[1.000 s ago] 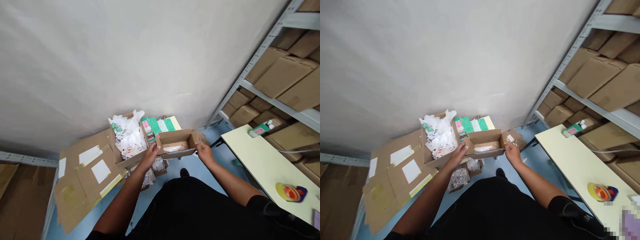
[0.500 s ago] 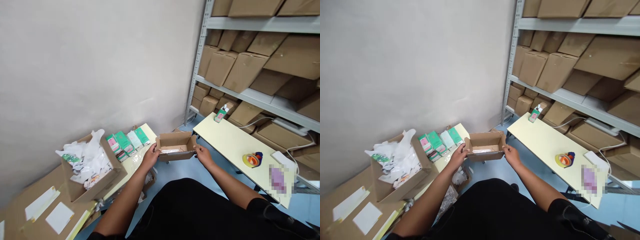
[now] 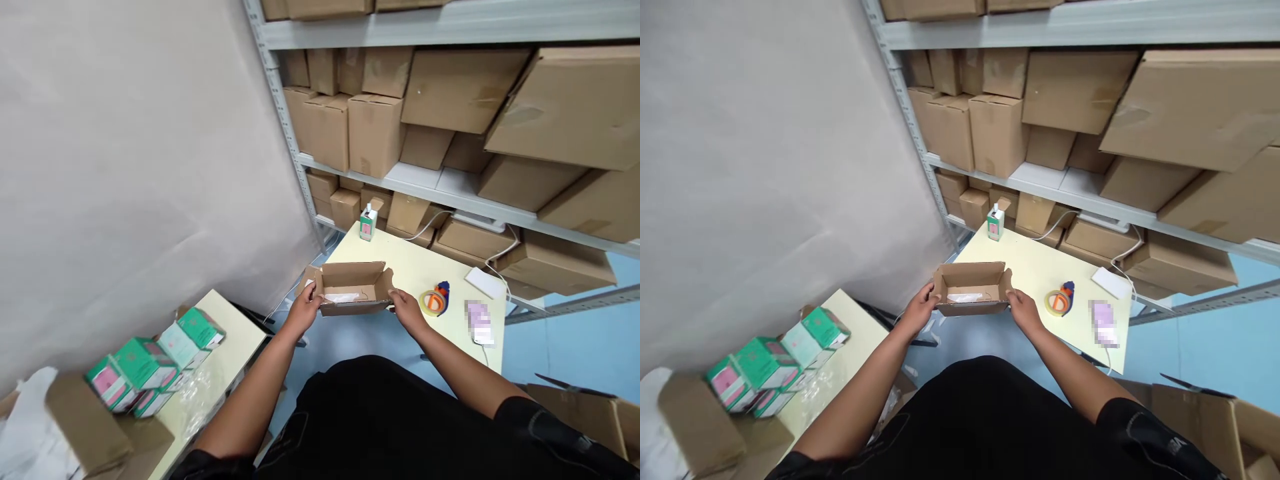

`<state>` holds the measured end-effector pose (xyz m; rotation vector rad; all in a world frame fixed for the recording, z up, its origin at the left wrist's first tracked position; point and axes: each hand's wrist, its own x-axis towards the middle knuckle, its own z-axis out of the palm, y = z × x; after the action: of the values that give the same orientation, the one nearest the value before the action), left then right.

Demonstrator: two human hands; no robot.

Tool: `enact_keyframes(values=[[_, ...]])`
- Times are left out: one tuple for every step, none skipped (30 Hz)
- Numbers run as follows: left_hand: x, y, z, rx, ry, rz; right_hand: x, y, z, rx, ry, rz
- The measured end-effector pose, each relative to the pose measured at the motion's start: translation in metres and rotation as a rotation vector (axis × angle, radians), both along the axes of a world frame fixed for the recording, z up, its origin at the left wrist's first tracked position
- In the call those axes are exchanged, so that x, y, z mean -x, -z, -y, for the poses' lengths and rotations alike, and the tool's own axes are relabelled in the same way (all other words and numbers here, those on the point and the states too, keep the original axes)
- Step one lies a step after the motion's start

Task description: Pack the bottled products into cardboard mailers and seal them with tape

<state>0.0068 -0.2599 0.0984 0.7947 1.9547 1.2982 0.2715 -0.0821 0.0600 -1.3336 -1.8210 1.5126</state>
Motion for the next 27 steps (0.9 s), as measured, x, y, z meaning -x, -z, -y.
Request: enact_keyframes(values=[[-0.001,0.002,-0.015,-0.003,0.038,-0.002,-0.007,0.001,-0.006,0.021,0.023,-0.005],[-0.001,0.005,-0.029,-0.002,0.069,-0.003,-0.014,0.003,-0.011,0.04,0.045,-0.008],[-0.001,0.007,-0.043,0.002,0.095,-0.004,-0.021,0.004,-0.016,0.051,0.07,-0.007],[-0.002,0.009,-0.057,0.011,0.12,-0.007,-0.027,0.006,-0.02,0.055,0.098,0.001],[-0.002,0.011,-0.071,0.025,0.139,-0.013,-0.032,0.008,-0.024,0.056,0.128,0.015],[-0.001,0.012,-0.085,0.04,0.161,-0.019,-0.037,0.009,-0.028,0.056,0.159,0.032],[-0.001,0.013,-0.098,0.052,0.189,-0.025,-0.04,0.011,-0.032,0.056,0.191,0.048],[0.0,0.013,-0.112,0.059,0.228,-0.028,-0.043,0.012,-0.036,0.054,0.223,0.062],[0.001,0.012,-0.125,0.06,0.274,-0.026,-0.045,0.014,-0.04,0.052,0.254,0.07],[0.003,0.012,-0.138,0.053,0.323,-0.019,-0.045,0.015,-0.044,0.048,0.284,0.075],[0.006,0.013,-0.151,0.039,0.373,-0.005,-0.045,0.016,-0.048,0.045,0.316,0.079],[0.01,0.014,-0.163,0.024,0.421,0.013,-0.043,0.017,-0.052,0.044,0.349,0.084],[0.013,0.015,-0.174,0.015,0.456,0.032,-0.041,0.017,-0.056,0.048,0.384,0.092],[0.018,0.018,-0.185,0.011,0.483,0.049,-0.038,0.018,-0.059,0.058,0.419,0.1],[0.022,0.023,-0.194,0.012,0.505,0.062,-0.034,0.019,-0.061,0.075,0.454,0.106],[0.027,0.028,-0.203,0.016,0.526,0.07,-0.03,0.021,-0.063,0.098,0.489,0.11],[0.032,0.034,-0.211,0.021,0.545,0.076,-0.025,0.022,-0.064,0.126,0.52,0.11],[0.036,0.04,-0.218,0.027,0.563,0.084,-0.021,0.025,-0.065,0.155,0.55,0.106],[0.04,0.047,-0.224,0.032,0.581,0.098,-0.017,0.028,-0.065,0.18,0.577,0.099],[0.044,0.054,-0.23,0.041,0.598,0.117,-0.014,0.032,-0.066,0.2,0.604,0.09],[0.048,0.06,-0.235,0.058,0.613,0.135,-0.011,0.036,-0.066,0.214,0.628,0.078],[0.052,0.066,-0.241,0.085,0.622,0.147,-0.008,0.041,-0.066,0.221,0.648,0.064],[0.056,0.071,-0.247,0.123,0.622,0.151,-0.007,0.046,-0.066,0.225,0.663,0.053],[0.06,0.075,-0.253,0.166,0.614,0.143,-0.006,0.052,-0.067,0.228,0.676,0.046],[0.064,0.078,-0.261,0.207,0.597,0.122,-0.006,0.058,-0.068,0.232,0.686,0.044],[0.069,0.08,-0.27,0.239,0.572,0.088,-0.006,0.063,-0.069,0.236,0.695,0.045],[0.073,0.082,-0.28,0.257,0.541,0.043,-0.007,0.068,-0.07,0.239,0.706,0.047]])
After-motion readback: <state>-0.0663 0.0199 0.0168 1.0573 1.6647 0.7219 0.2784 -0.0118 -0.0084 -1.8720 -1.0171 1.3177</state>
